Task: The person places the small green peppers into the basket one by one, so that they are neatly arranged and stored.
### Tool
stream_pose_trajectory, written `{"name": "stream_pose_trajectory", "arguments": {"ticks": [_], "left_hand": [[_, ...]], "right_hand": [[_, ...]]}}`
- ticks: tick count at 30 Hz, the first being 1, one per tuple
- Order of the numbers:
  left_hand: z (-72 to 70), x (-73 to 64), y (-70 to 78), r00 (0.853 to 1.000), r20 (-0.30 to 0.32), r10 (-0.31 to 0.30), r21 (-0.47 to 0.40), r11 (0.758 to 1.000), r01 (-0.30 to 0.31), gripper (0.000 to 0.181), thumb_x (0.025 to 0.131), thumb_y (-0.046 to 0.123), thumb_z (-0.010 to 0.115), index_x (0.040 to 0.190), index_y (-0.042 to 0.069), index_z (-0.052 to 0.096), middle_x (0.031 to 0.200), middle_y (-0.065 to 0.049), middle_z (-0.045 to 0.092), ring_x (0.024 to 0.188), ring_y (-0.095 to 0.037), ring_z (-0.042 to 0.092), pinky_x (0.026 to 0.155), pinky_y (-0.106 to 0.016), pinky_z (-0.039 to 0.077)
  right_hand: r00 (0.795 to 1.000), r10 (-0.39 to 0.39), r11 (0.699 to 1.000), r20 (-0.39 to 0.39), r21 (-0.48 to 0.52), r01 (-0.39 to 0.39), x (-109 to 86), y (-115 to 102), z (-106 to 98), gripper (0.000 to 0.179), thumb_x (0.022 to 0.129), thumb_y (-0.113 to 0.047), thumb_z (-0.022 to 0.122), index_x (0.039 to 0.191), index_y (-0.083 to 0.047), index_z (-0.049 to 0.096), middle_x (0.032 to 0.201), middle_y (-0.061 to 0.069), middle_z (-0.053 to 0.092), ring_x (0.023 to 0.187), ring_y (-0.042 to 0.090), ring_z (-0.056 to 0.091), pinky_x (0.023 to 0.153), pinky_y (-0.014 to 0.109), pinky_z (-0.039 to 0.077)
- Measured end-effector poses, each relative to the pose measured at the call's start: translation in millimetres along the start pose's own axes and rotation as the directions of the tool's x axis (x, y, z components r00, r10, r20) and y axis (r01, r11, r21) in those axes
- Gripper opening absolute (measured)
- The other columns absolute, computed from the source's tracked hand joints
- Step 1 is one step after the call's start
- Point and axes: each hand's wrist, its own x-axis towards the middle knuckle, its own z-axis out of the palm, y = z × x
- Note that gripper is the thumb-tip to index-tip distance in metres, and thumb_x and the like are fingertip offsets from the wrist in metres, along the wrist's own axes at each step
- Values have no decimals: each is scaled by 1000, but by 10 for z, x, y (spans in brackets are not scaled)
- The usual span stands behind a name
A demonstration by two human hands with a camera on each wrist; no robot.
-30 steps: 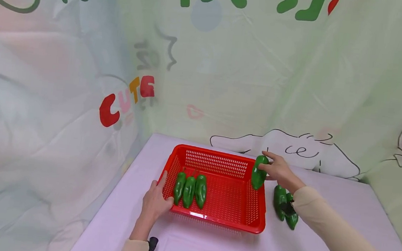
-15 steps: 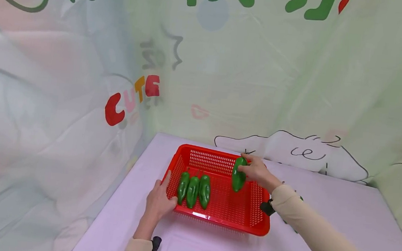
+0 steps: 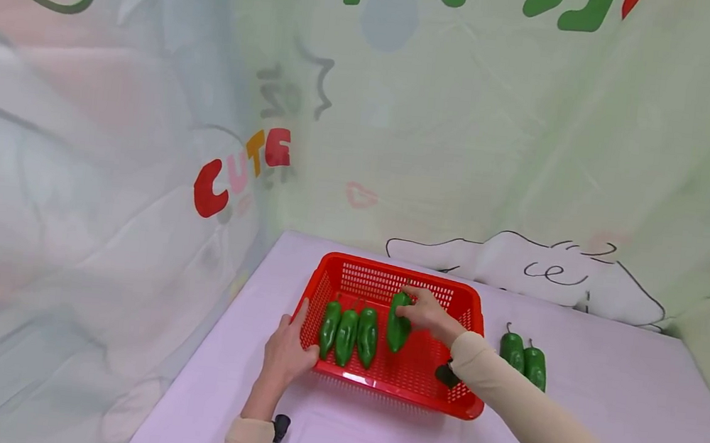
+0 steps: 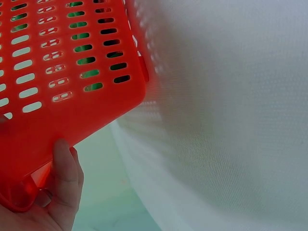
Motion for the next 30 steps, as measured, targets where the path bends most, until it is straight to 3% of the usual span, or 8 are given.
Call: {"name": "stream_pose_trajectory", "arguments": {"ticks": [10, 19, 27, 30], "left_hand": [[27, 25, 10, 1000, -11, 22, -10, 1000, -22, 88, 70, 21, 64, 154, 14, 36, 103, -15, 52, 72, -20, 50, 66, -38, 48], [33, 4, -21, 1000, -9, 17, 4, 1000, -17, 89, 69, 22, 64, 153, 14, 37, 98, -13, 51, 68, -18, 46, 61, -34, 44], [13, 3, -11, 1000, -15, 16, 7, 1000, -16, 88, 69, 21, 64, 153, 13, 37, 96, -12, 50, 66, -18, 44, 60, -33, 42], [11, 7, -15, 1000, -16, 18, 3, 1000, -17, 88, 70, 20, 64, 153, 13, 37, 95, -11, 50, 65, -17, 43, 60, -33, 42]], "right_hand": [[999, 40, 999, 20, 22, -40, 110, 165, 203, 61, 87, 5, 57, 143, 15, 35, 106, 24, 59, 80, 24, 65, 68, 42, 58], [996, 84, 996, 29, 12, -84, 176, 271, 386, 60, 86, 6, 58, 142, 14, 37, 127, 31, 50, 87, 25, 60, 74, 45, 57], [993, 113, 993, 15, 40, -114, 214, 359, 421, 61, 83, 5, 60, 140, 16, 38, 109, 25, 59, 83, 26, 65, 71, 46, 57], [993, 119, 992, 7, 40, -119, 227, 365, 422, 61, 84, 4, 61, 139, 15, 39, 109, 25, 58, 83, 26, 65, 71, 46, 57]]}}
